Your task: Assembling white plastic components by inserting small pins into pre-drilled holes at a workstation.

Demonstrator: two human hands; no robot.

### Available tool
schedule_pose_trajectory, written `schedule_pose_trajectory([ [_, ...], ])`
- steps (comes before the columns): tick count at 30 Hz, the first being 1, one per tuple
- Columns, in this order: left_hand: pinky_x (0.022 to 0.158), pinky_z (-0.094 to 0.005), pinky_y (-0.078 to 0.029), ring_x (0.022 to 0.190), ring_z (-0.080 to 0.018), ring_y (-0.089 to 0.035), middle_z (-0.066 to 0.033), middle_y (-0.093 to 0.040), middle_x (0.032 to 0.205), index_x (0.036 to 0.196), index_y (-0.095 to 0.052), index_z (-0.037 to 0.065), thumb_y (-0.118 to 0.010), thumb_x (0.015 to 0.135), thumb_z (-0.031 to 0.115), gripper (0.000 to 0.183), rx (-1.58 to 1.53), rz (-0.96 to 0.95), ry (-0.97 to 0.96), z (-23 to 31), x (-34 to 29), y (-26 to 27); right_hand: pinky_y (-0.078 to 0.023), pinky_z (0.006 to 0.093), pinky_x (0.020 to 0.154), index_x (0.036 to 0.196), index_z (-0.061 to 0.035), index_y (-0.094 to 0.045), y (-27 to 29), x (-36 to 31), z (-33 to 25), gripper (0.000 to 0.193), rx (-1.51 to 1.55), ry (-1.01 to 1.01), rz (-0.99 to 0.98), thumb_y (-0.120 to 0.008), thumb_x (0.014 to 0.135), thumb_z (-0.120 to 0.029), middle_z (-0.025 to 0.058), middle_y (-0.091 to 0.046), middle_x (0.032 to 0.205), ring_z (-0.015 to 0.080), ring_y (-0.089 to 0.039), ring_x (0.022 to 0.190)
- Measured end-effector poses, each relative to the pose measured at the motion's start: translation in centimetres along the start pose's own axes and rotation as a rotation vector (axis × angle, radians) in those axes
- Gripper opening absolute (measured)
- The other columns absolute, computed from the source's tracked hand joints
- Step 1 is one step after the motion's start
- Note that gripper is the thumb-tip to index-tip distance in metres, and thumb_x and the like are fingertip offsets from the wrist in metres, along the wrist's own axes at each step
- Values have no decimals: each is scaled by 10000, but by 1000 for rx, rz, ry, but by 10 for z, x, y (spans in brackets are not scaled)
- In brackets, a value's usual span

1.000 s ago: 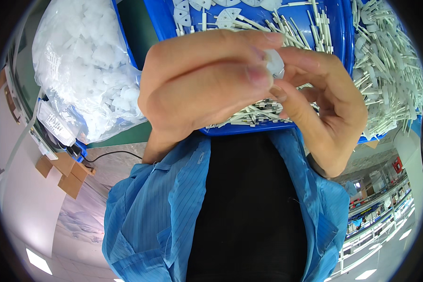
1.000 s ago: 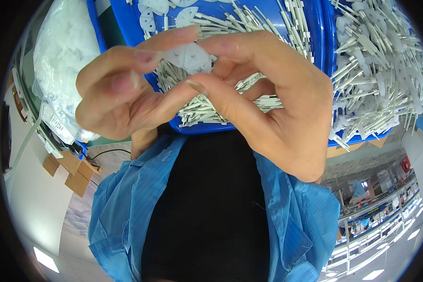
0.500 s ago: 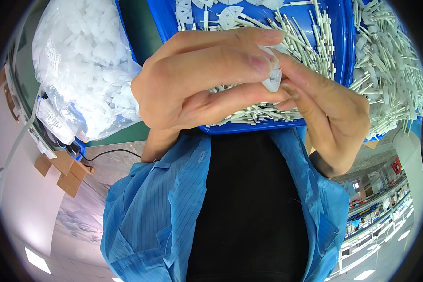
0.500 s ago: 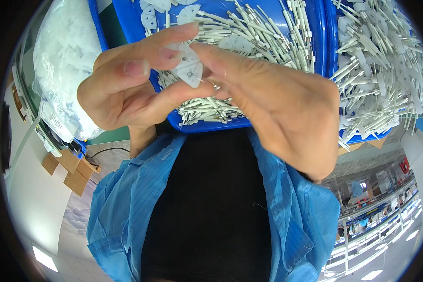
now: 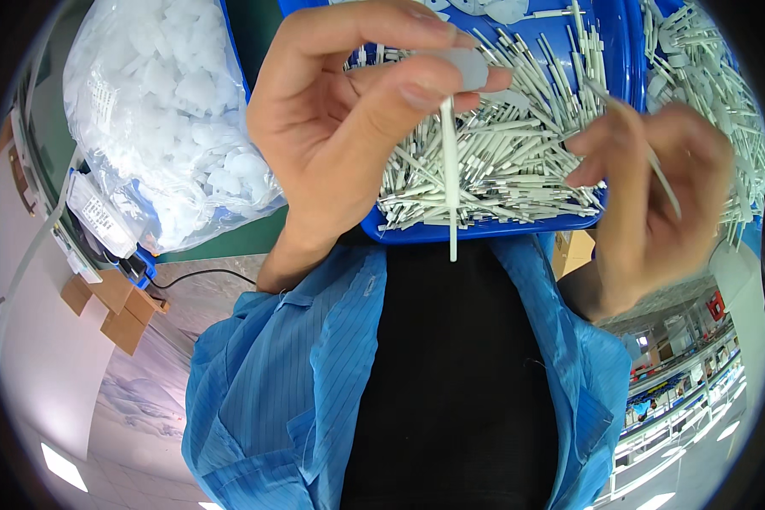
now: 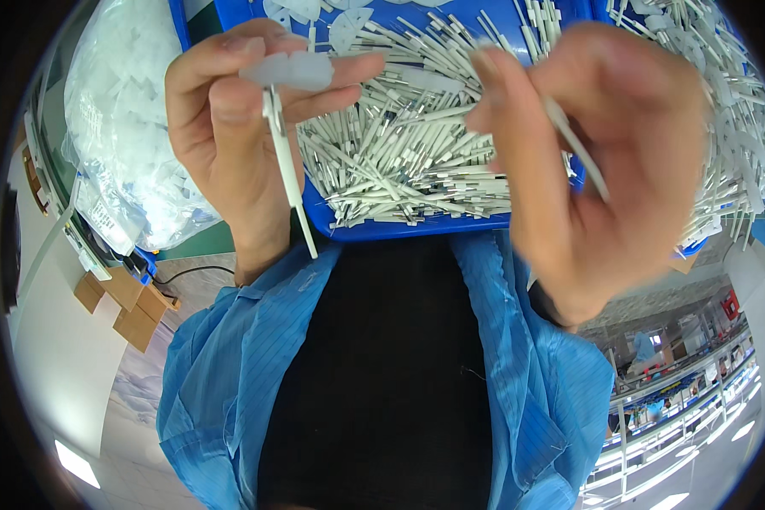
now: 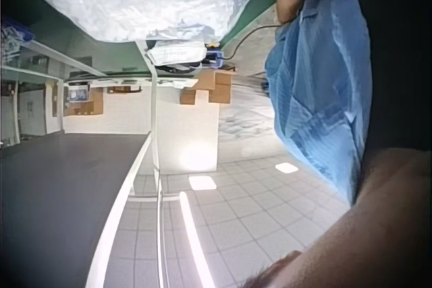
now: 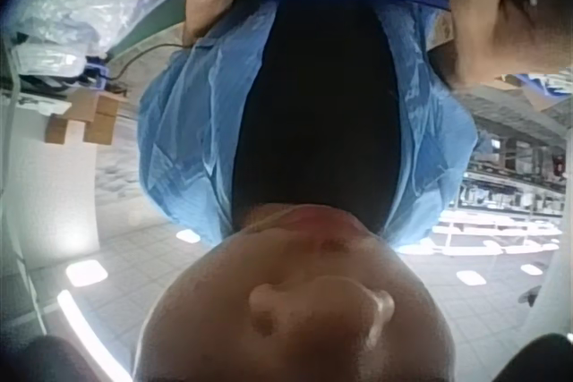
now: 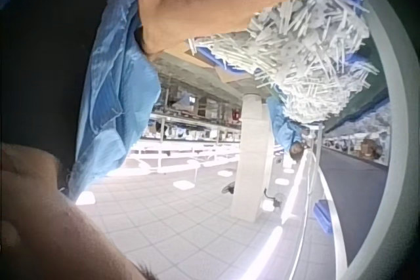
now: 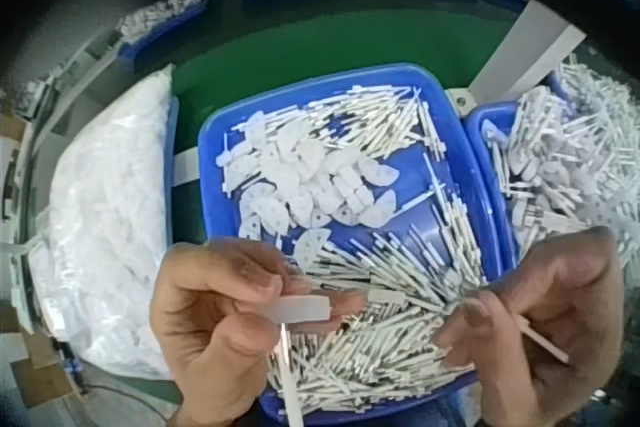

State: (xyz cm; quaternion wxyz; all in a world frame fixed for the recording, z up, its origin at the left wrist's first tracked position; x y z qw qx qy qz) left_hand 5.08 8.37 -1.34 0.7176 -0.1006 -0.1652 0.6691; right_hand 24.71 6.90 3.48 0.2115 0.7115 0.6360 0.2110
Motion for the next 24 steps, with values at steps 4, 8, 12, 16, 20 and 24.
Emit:
schedule_pose_trajectory([
  [4,691,-400,-633,840,-319,-697,-143,-588,1019,1089,-543,11,-616,942,285,319,-87,87,93,-5,-4,-5,-566,287,563,1205,49,-438,-18,-18,-11,282,683,393,-165,-506,932,51,168,-648,798,219,-682,691],
  [8,703,-405,-631,837,-311,-695,-142,-590,1016,1084,-545,7,-625,936,286,326,-42,37,85,-9,-1,-4,-511,233,681,1149,36,-516,-39,-24,-27,201,231,169,-240,-516,949,13,81,-665,839,121,-637,709],
  [12,714,-409,-629,835,-303,-693,-142,-591,1013,1080,-546,2,-634,930,287,334,-1,-3,39,-5,-1,-4,-436,192,651,1143,12,-538,-42,-30,-22,181,371,-110,-281,-499,990,-76,49,-665,819,48,-551,701],
  [16,726,-414,-627,832,-295,-691,-142,-593,1010,1076,-547,-3,-642,924,288,342,48,-61,-5,-7,3,-4,-338,185,536,1025,-1,-588,-45,-27,-20,140,242,-46,-220,-516,992,-116,10,-630,754,13,-441,611],
  [20,737,-418,-626,829,-287,-689,-142,-594,1007,1072,-548,-8,-651,918,289,349,114,-128,-79,-6,4,-4,-335,188,526,957,0,-604,-39,-27,-22,135,243,-101,-221,-526,986,-106,-13,-592,724,11,-408,585],
  [24,749,-423,-624,827,-279,-687,-141,-596,1004,1067,-550,-13,-660,913,290,357,175,-179,-163,-6,4,-3,-345,196,526,945,2,-604,-35,-27,-24,123,218,-115,-243,-530,980,-90,-8,-573,705,21,-420,584],
])
Point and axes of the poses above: each hand's wrist, its own x-axis towards the middle knuckle, its own y-axis out of the back of the hand, z = x × y, the point moved 6 cm from there along x, towards the middle knuckle
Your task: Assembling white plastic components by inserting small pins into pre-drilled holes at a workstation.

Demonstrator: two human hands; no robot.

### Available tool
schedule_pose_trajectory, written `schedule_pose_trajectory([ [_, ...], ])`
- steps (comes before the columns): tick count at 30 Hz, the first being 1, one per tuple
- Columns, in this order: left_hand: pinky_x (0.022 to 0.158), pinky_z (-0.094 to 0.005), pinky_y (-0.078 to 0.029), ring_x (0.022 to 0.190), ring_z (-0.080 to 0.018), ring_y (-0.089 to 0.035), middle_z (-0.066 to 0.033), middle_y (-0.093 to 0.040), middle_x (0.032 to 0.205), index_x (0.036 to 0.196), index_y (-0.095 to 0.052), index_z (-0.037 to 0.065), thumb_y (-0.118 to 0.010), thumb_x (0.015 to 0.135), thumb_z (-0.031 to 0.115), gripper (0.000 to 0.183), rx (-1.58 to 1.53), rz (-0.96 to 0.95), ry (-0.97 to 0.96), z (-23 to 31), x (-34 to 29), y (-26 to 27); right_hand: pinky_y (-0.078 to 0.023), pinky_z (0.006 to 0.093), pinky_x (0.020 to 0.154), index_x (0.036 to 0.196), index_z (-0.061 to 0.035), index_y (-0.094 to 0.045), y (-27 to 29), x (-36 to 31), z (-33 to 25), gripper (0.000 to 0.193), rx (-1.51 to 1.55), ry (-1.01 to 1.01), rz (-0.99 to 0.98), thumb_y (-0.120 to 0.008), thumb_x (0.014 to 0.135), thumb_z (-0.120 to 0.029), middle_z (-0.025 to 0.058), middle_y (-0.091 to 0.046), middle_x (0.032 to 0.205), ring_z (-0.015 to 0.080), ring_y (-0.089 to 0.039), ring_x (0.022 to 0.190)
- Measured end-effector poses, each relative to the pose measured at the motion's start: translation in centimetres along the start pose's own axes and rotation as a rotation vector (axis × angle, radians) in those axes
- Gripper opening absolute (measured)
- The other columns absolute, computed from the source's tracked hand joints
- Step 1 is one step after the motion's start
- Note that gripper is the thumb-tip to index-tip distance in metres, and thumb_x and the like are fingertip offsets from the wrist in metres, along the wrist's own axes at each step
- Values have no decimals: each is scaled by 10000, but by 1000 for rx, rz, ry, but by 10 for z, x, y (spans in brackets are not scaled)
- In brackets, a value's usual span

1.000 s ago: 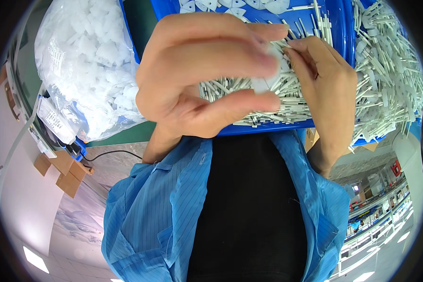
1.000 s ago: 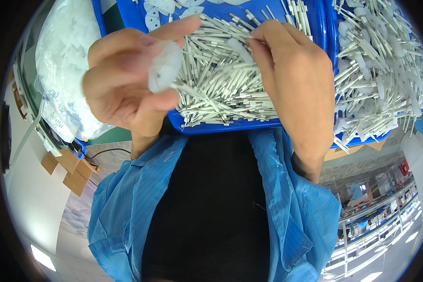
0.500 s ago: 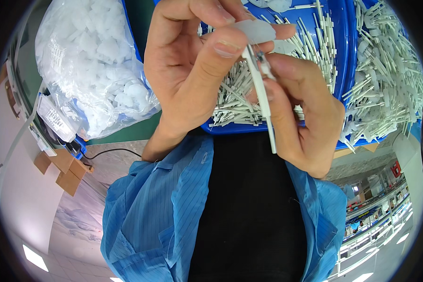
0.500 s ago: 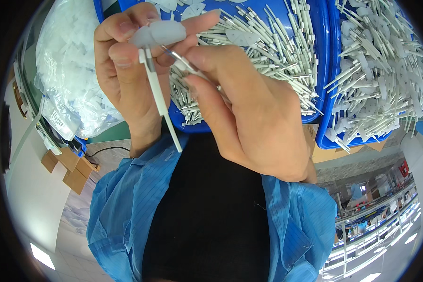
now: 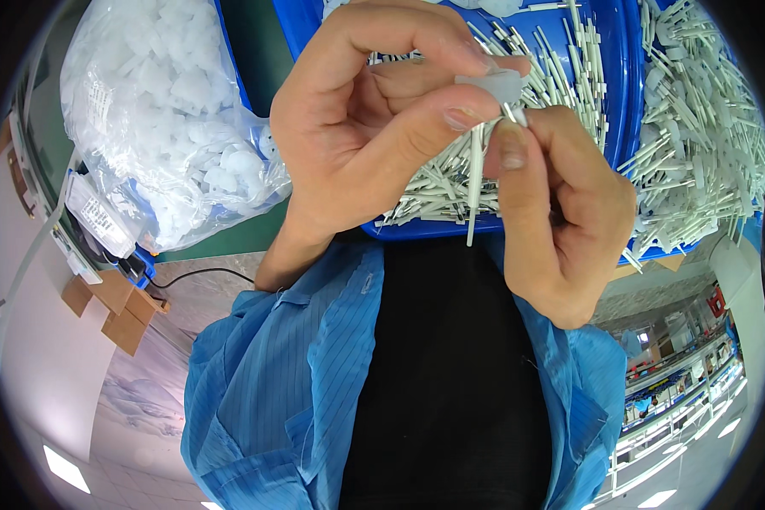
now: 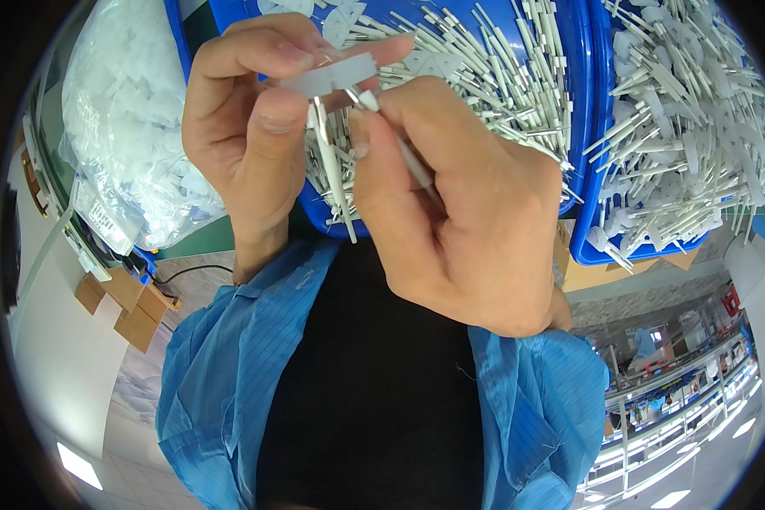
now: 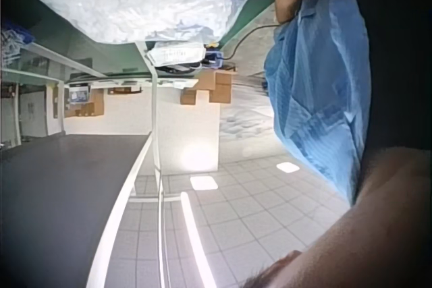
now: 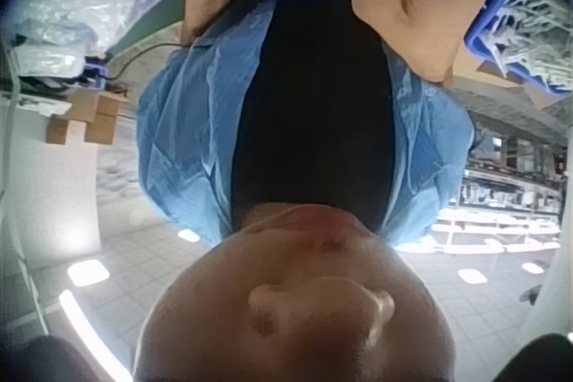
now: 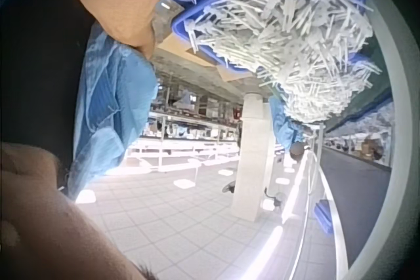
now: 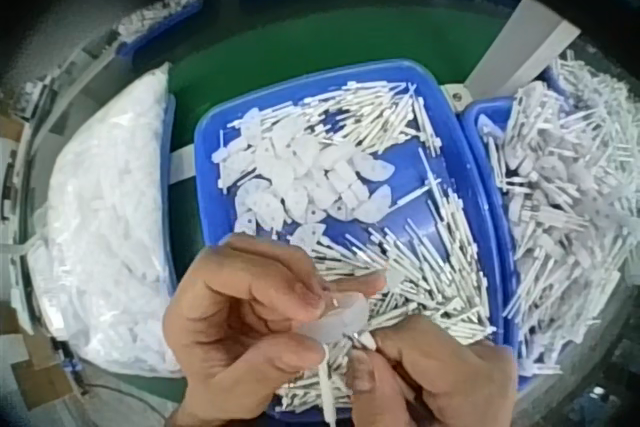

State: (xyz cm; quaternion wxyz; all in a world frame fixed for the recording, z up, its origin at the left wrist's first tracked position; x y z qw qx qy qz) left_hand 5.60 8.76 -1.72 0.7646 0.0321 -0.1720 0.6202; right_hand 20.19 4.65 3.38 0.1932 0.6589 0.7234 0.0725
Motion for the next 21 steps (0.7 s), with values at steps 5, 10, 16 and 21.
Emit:
schedule_pose_trajectory([
  [5,743,-355,-600,829,-246,-683,-166,-599,1023,1042,-567,-32,-729,846,219,357,35,-52,-75,6,0,1,-375,204,551,953,0,-595,-2,2,2,103,39,61,77,-531,975,-78,12,-584,718,43,-459,614],
  [10,732,-268,-571,833,-208,-678,-197,-603,1047,1011,-589,-54,-814,764,130,381,-12,-36,-89,14,-8,19,-440,226,620,984,-5,-580,-5,0,-5,95,-61,176,16,-538,975,-90,69,-614,774,90,-542,676],
  [16,773,-316,-578,865,-207,-655,-198,-604,1034,1004,-591,-57,-791,786,119,345,-154,-79,-13,13,1,15,-362,194,529,961,16,-576,-9,6,12,235,385,-11,-167,-524,999,-210,20,-556,735,77,-465,581],
  [21,773,-396,-599,849,-223,-651,-193,-609,1005,991,-596,-40,-794,783,222,389,38,-77,-126,21,6,21,-475,237,535,1035,57,-607,-3,0,-9,176,-203,490,156,-571,950,-93,110,-648,754,137,-598,587],
])
Point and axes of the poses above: each hand's wrist, its own x-axis towards the middle knuckle, its own y-axis out of the back of the hand, z = x × y, the point moved 6 cm from there along x, towards the middle knuckle
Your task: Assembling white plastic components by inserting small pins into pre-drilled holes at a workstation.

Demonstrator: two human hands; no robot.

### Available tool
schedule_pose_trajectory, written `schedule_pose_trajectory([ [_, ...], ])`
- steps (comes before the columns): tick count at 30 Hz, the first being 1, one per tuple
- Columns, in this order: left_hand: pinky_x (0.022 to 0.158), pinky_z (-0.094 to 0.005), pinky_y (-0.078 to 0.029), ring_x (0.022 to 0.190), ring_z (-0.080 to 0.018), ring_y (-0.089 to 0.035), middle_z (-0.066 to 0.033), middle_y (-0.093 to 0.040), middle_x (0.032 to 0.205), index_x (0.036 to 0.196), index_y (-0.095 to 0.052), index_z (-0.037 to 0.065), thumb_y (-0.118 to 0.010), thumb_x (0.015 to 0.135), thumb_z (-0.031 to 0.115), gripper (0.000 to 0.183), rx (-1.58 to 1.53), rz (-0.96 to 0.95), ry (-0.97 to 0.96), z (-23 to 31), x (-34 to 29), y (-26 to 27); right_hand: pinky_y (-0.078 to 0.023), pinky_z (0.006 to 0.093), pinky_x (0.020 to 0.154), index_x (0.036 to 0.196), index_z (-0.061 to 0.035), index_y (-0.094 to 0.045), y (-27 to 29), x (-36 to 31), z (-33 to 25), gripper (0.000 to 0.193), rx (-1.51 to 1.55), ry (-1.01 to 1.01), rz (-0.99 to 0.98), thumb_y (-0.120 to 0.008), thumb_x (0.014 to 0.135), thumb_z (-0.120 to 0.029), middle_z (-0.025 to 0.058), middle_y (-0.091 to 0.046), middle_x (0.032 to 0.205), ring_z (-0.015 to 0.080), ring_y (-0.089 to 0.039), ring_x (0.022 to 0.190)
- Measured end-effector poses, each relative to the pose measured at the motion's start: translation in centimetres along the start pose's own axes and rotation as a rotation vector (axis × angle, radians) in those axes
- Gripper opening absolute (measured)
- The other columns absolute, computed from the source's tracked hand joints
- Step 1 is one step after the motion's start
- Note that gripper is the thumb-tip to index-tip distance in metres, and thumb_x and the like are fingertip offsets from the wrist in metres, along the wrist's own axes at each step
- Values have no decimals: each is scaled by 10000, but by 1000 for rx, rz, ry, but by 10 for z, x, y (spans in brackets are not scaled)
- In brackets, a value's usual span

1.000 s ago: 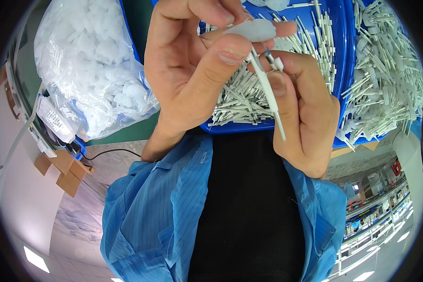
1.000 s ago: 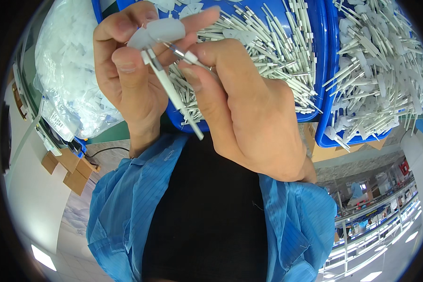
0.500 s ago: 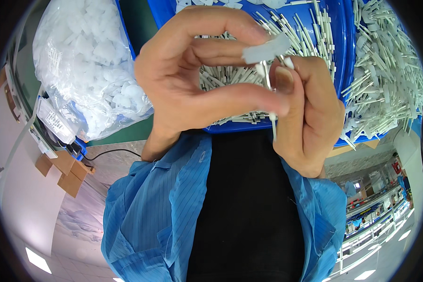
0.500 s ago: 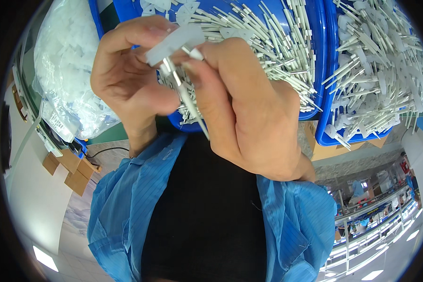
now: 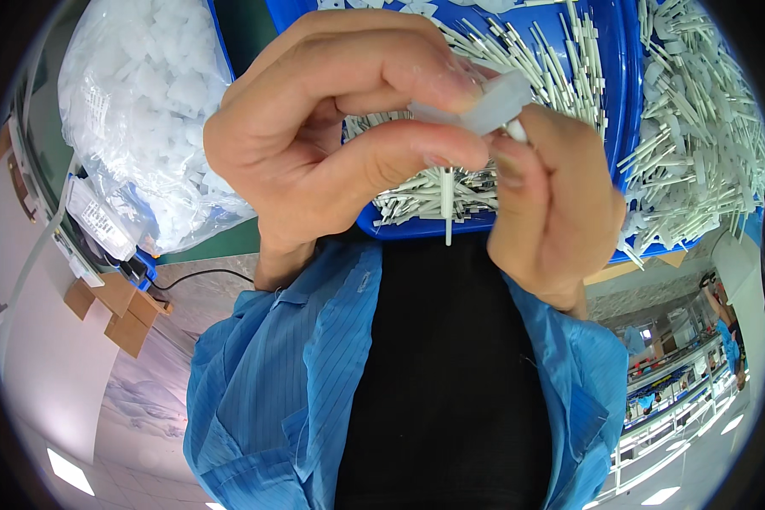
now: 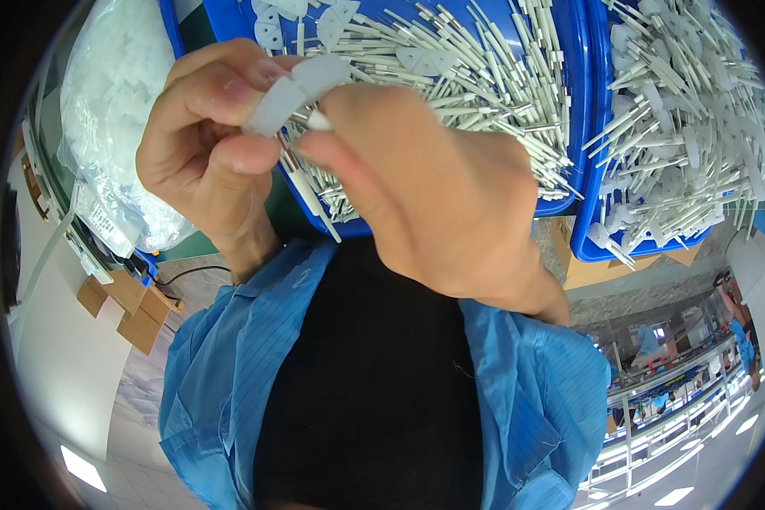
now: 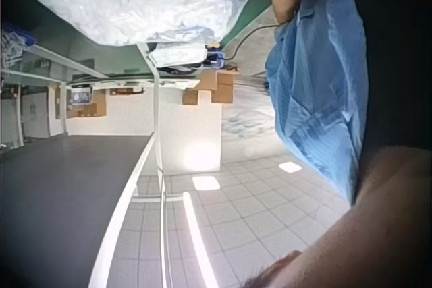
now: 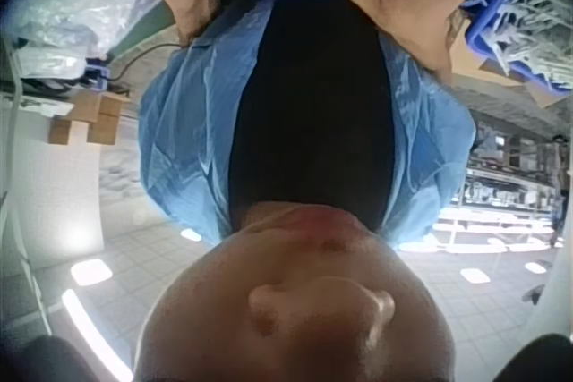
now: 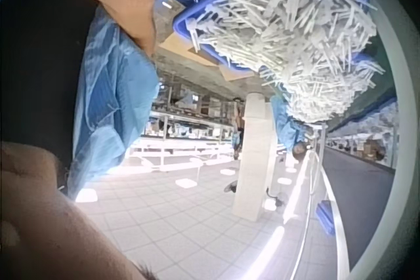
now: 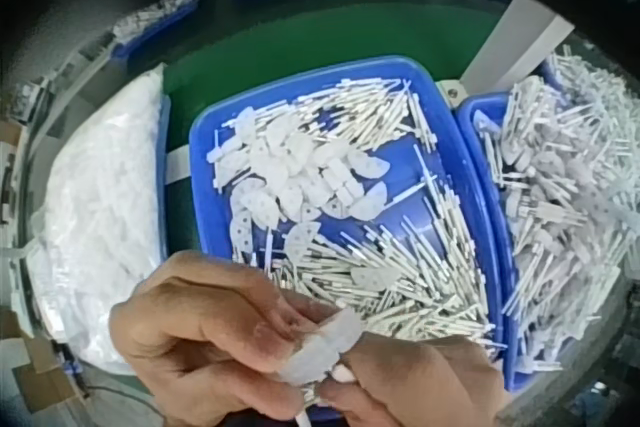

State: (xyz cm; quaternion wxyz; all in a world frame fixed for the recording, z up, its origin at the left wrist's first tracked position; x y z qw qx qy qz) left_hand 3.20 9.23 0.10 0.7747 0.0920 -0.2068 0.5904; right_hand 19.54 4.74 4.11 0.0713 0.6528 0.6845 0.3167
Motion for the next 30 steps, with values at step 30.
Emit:
schedule_pose_trajectory([
  [30,699,-274,-611,766,-191,-648,-149,-610,984,910,-690,-13,-880,568,127,415,264,-194,-227,11,11,-26,-363,315,656,944,22,-625,9,-6,27,197,36,2,-161,-643,823,-133,100,-491,807,224,-450,735],
])
Point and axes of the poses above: each hand's wrist, its own x-axis towards the middle knuckle, its own y-axis out of the back of the hand, z = x × y, the point moved 6 cm from there along x, towards the middle knuckle
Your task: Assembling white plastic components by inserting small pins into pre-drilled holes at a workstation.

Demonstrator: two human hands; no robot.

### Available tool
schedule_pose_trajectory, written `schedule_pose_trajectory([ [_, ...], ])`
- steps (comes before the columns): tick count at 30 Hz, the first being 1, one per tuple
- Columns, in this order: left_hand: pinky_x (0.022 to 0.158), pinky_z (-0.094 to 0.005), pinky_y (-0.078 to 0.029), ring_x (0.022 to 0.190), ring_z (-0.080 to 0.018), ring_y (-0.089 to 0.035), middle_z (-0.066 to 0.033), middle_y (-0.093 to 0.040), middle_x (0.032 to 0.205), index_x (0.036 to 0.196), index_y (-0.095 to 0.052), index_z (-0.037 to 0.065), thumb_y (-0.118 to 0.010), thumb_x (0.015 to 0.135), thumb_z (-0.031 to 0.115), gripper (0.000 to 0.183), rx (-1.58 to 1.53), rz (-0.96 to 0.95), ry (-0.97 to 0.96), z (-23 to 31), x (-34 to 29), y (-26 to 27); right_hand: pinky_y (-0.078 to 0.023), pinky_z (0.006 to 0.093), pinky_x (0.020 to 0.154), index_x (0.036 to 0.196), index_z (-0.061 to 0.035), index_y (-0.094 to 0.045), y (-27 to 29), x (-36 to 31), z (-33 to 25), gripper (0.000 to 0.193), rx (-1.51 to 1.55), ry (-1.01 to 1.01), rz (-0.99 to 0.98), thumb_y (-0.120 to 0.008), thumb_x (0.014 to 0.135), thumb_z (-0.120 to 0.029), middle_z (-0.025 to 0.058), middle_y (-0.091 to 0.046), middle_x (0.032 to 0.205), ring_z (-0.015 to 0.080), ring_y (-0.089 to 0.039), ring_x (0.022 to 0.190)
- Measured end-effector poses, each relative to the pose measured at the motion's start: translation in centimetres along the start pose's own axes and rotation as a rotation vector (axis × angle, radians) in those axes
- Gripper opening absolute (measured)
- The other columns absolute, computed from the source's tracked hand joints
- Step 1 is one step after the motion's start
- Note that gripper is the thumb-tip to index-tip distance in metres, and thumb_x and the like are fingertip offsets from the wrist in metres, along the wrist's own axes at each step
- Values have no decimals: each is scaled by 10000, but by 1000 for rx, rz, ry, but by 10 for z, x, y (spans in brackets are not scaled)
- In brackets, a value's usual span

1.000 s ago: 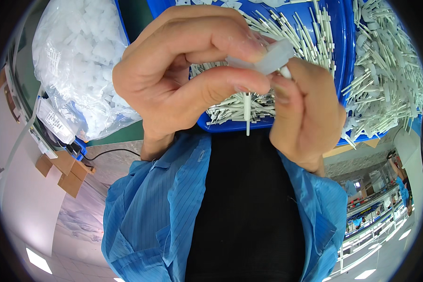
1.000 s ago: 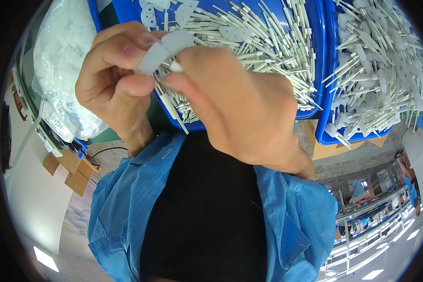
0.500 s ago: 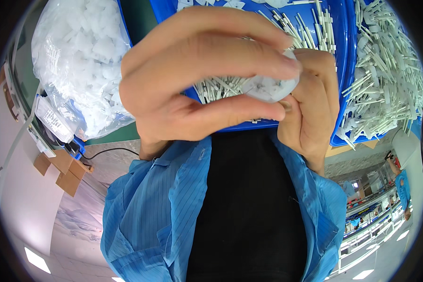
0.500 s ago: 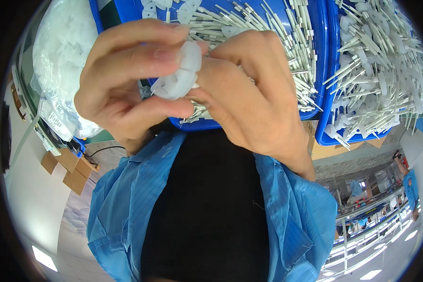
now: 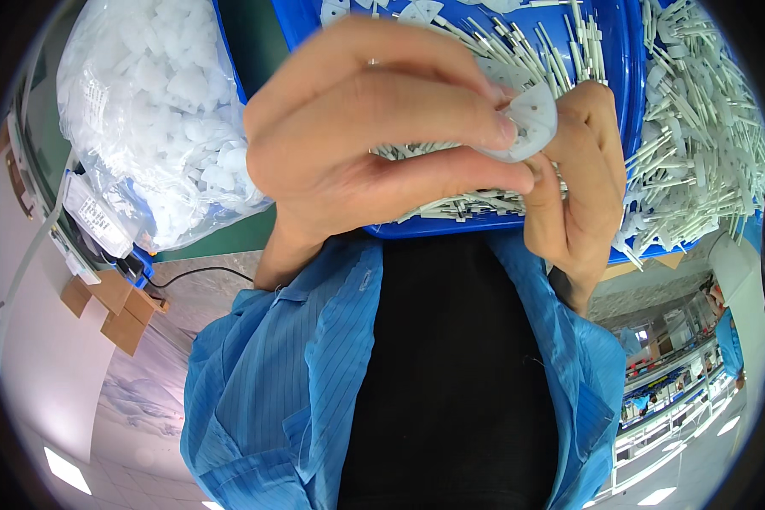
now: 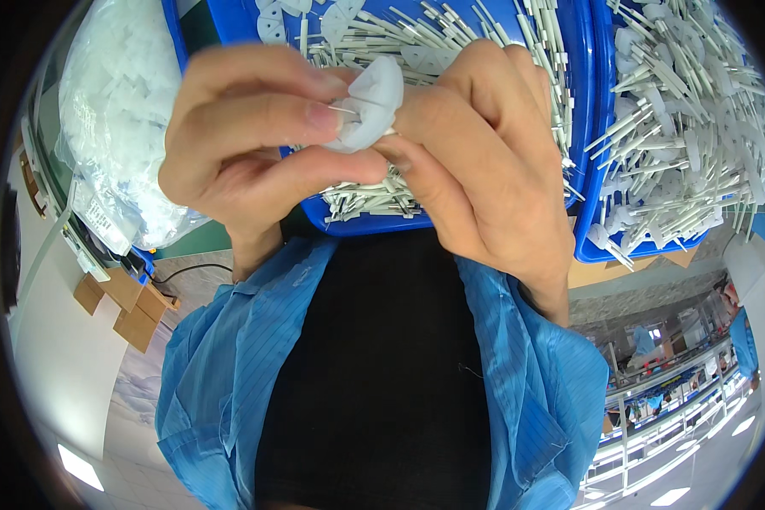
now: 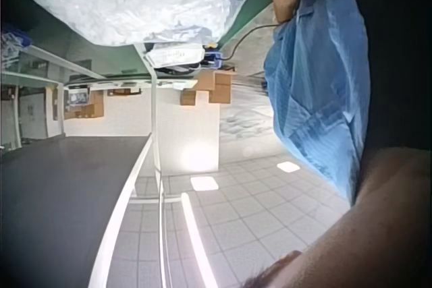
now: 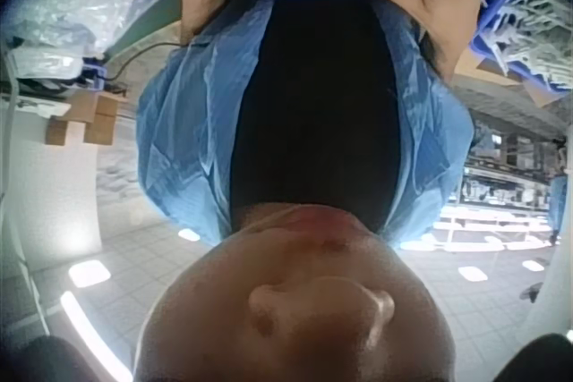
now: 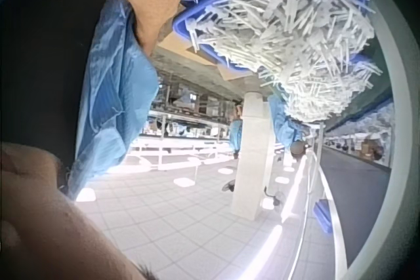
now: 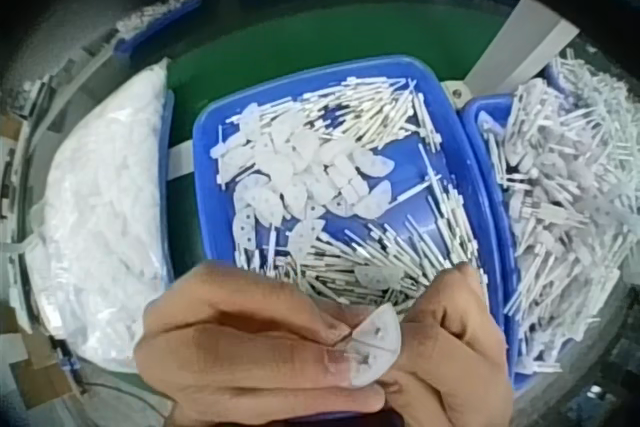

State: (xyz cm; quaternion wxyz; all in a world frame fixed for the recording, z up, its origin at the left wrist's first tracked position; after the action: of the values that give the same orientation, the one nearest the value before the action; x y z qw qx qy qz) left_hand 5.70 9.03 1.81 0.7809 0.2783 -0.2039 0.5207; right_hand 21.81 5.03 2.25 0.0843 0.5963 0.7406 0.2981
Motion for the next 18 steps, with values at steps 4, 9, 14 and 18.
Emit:
schedule_pose_trajectory([
  [4,730,-302,-624,799,-252,-691,-169,-636,947,897,-685,-43,-792,684,64,261,224,-51,-231,25,-4,-11,-369,305,662,963,52,-613,4,2,-3,273,270,-189,-4,-613,884,-210,102,-561,864,182,-476,747],
  [9,678,-324,-637,813,-337,-715,-187,-650,918,846,-663,-62,-758,729,-2,163,222,-32,-223,33,-7,-11,-368,197,562,934,73,-670,0,-4,-4,361,426,-559,19,-508,995,-244,59,-609,684,61,-537,629],
  [14,796,-466,-616,847,-298,-687,-212,-577,1044,1094,-551,-59,-818,711,22,473,-305,16,-31,11,-4,-9,-412,284,529,966,-15,-700,26,4,17,180,-297,-466,282,-603,943,-164,61,-600,635,136,-528,549],
  [18,709,-393,-631,833,-306,-691,-186,-590,1018,1056,-577,-62,-690,889,213,340,-256,184,230,-4,-7,-6,-495,405,557,853,-48,-642,15,5,34,73,-720,-465,84,-651,856,-120,101,-668,799,346,-640,684],
])
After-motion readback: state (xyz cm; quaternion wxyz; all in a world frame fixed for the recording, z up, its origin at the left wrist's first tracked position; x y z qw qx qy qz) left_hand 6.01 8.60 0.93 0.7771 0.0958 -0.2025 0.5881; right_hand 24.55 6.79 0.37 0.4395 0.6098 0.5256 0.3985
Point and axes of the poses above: each hand's wrist, its own x-axis towards the middle knuckle, its own y-axis out of the back of the hand, z = x × y, the point moved 6 cm from there along x, towards the middle knuckle
